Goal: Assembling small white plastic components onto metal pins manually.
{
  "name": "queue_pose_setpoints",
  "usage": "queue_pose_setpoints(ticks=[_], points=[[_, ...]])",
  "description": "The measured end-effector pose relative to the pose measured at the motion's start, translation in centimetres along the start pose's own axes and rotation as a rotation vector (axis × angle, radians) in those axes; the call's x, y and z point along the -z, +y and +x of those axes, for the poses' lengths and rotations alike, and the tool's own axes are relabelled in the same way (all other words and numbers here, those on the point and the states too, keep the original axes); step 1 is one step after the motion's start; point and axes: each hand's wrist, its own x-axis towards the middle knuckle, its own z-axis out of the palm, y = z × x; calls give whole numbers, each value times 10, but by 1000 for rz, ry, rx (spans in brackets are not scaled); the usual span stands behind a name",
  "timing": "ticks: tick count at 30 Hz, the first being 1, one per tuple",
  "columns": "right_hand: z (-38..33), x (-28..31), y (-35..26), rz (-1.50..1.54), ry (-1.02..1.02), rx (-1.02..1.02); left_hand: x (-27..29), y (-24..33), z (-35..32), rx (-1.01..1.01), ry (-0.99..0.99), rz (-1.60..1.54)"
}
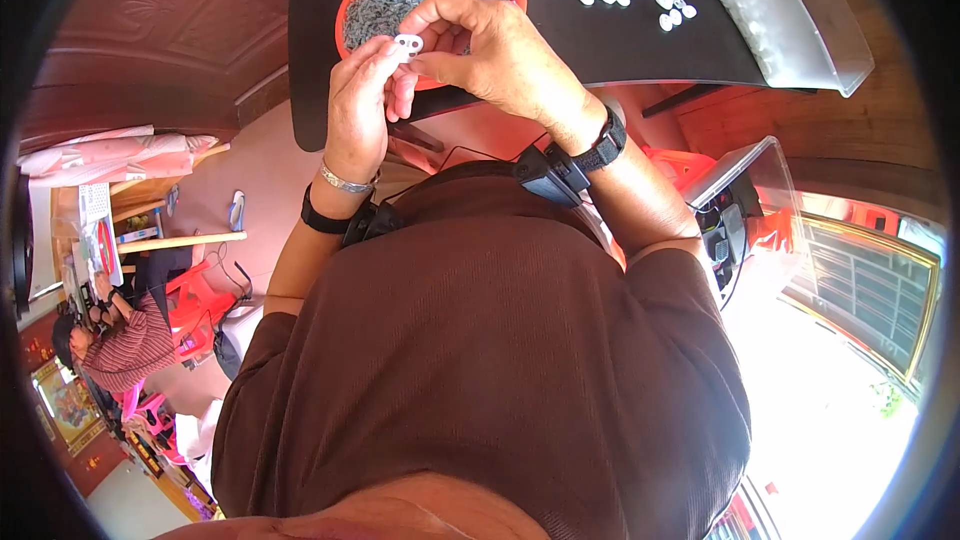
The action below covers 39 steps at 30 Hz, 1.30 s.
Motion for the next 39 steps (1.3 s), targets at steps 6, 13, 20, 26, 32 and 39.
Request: queue_pose_setpoints(ticks=[6, 13, 20, 26, 32, 39], points=[[-1, -3, -3, -196, 16, 124, -5, -3, 1, 5, 60, -25], [-5, -19, -6, -671, 177, 322, -8, -4, -1, -54, 84, 8], [-6, -24, -6, -552, 184, 355, -1, -4, -6, -66, 67, -70], [-6, -23, -7, -494, 168, 361, -3, -4, -8, -78, 75, -61], [-6, -23, -8, -556, 173, 433, -6, -5, -10, -165, 51, -172], [-1, -17, -9, -523, 126, 430, -3, -5, -7, -130, 76, -85]])
